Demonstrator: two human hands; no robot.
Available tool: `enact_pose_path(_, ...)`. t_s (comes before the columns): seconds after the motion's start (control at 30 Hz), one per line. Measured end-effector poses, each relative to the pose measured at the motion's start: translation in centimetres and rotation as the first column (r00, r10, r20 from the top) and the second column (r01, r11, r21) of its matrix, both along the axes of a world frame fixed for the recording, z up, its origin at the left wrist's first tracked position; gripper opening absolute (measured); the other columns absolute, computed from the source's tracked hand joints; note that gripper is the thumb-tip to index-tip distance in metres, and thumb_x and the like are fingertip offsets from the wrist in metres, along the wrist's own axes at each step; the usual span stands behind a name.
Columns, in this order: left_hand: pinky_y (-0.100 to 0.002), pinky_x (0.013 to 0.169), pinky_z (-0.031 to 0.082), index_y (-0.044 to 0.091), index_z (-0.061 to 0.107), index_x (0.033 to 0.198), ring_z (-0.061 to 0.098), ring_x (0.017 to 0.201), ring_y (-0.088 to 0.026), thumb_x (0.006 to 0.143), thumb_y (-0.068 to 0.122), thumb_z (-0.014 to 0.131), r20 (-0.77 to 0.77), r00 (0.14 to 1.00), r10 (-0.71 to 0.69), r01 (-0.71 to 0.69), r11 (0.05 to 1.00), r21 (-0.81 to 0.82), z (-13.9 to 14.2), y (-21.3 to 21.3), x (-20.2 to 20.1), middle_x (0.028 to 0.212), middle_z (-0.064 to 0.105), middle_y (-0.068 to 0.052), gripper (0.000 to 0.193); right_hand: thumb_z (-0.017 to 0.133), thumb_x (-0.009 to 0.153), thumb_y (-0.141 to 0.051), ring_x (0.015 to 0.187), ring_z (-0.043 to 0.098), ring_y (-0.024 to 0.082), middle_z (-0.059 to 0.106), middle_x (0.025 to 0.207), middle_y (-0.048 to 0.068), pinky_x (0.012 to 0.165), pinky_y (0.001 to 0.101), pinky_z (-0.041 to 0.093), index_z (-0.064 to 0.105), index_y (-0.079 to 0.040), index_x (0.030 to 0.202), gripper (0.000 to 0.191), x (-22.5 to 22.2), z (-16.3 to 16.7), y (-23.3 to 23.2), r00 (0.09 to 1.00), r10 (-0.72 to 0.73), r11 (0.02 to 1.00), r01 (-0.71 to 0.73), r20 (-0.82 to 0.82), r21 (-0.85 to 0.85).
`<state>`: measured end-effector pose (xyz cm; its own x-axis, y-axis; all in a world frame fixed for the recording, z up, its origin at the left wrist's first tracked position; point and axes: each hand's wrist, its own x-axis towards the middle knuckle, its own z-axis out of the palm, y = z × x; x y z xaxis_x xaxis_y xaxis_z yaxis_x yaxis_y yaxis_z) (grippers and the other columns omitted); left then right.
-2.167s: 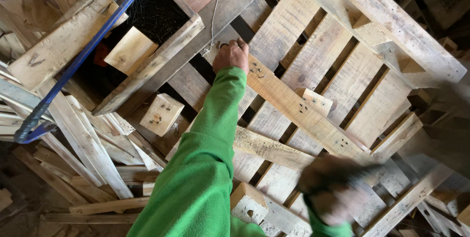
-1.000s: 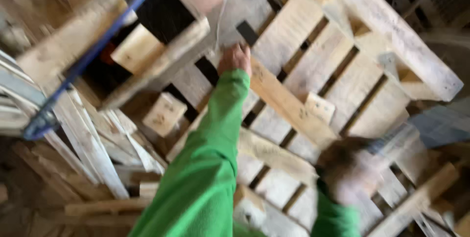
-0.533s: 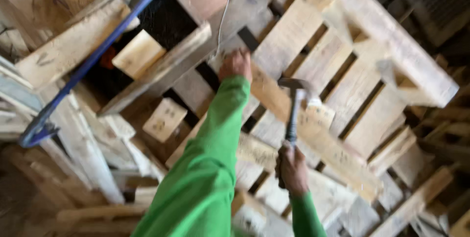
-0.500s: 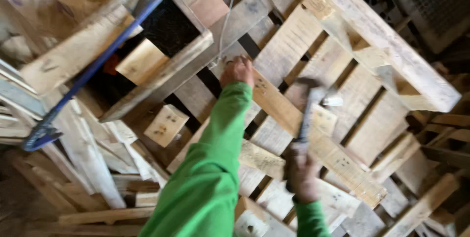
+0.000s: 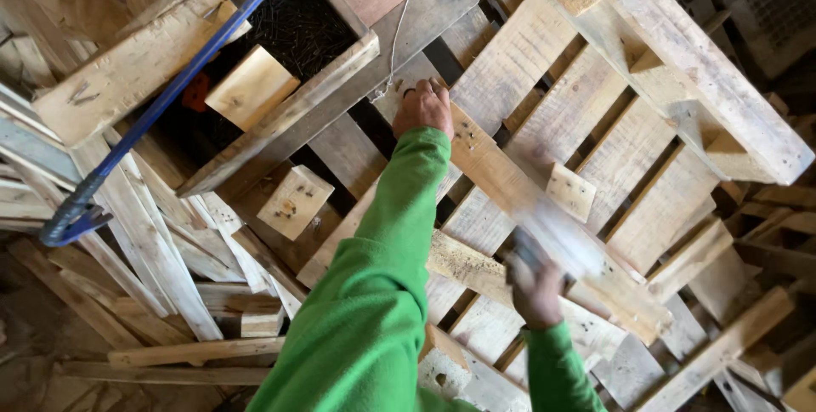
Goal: The person repairs a wooden pallet, placing wood blocks and boards onto the pallet deck and hammering nails to fasten them. They reposition boards, hold nails in place, and strike them with a hammer while working over a pile of pallet parts.
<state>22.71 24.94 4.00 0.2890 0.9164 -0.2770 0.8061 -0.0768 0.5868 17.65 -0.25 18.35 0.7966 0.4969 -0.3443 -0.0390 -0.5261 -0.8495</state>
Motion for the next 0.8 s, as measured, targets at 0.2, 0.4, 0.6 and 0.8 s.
enact_pose_path(0.2, -0.054, 0.076, 0.058, 0.013, 0.066, 0.103, 0.071, 0.085, -0.041, 0.109, 0.044, 0.039, 0.043, 0.997, -0.056, 0.056, 0.998, 0.005, 0.4, 0.1, -0.3, 0.098, 0.073, -0.016, 0.042, 0.060, 0.104, -0.030, 0.056, 0.051, 0.009, 0.057, 0.074, 0.002, 0.048, 0.0274, 0.043, 0.060, -0.002, 0.111, 0.029, -0.6, -3.9, -6.3, 0.994, -0.102, 0.963, 0.106, -0.031, 0.249)
enact_pose_path(0.4, -0.056, 0.074, 0.056, 0.013, 0.066, 0.100, 0.071, 0.083, -0.041, 0.103, 0.046, 0.040, 0.008, 1.000, 0.005, -0.005, 0.999, -0.038, -0.2, -0.4, -0.1, 0.094, 0.072, -0.016, 0.042, 0.063, 0.105, -0.052, 0.057, 0.060, 0.016, 0.060, 0.073, 0.007, 0.054, 0.0287, 0.052, 0.055, -0.007, 0.110, 0.046, -1.1, 0.0, -5.8, 0.910, -0.226, 0.795, -0.035, 0.349, 0.606)
enact_pose_path(0.6, -0.054, 0.073, 0.057, 0.014, 0.065, 0.100, 0.072, 0.082, -0.041, 0.105, 0.044, 0.041, 0.030, 0.999, 0.028, -0.028, 0.999, -0.022, -0.1, -0.7, -0.5, 0.092, 0.073, -0.015, 0.040, 0.068, 0.100, -0.040, 0.053, 0.050, 0.017, 0.056, 0.063, 0.006, 0.048, 0.0312, 0.041, 0.061, -0.003, 0.090, 0.040, -0.4, -7.2, -4.2, 0.977, 0.139, 0.974, -0.106, 0.160, -0.201)
enact_pose_path(0.8, -0.055, 0.075, 0.057, 0.012, 0.065, 0.098, 0.071, 0.082, -0.042, 0.105, 0.041, 0.045, 0.050, 0.996, 0.070, -0.073, 0.995, 0.073, 1.3, -0.7, -0.5, 0.095, 0.072, -0.017, 0.037, 0.064, 0.096, -0.038, 0.046, 0.049, 0.012, 0.057, 0.057, 0.004, 0.042, 0.0310, 0.040, 0.063, -0.003, 0.097, 0.036, -1.4, -8.3, -6.0, 0.994, -0.104, 0.985, 0.097, -0.043, -0.144)
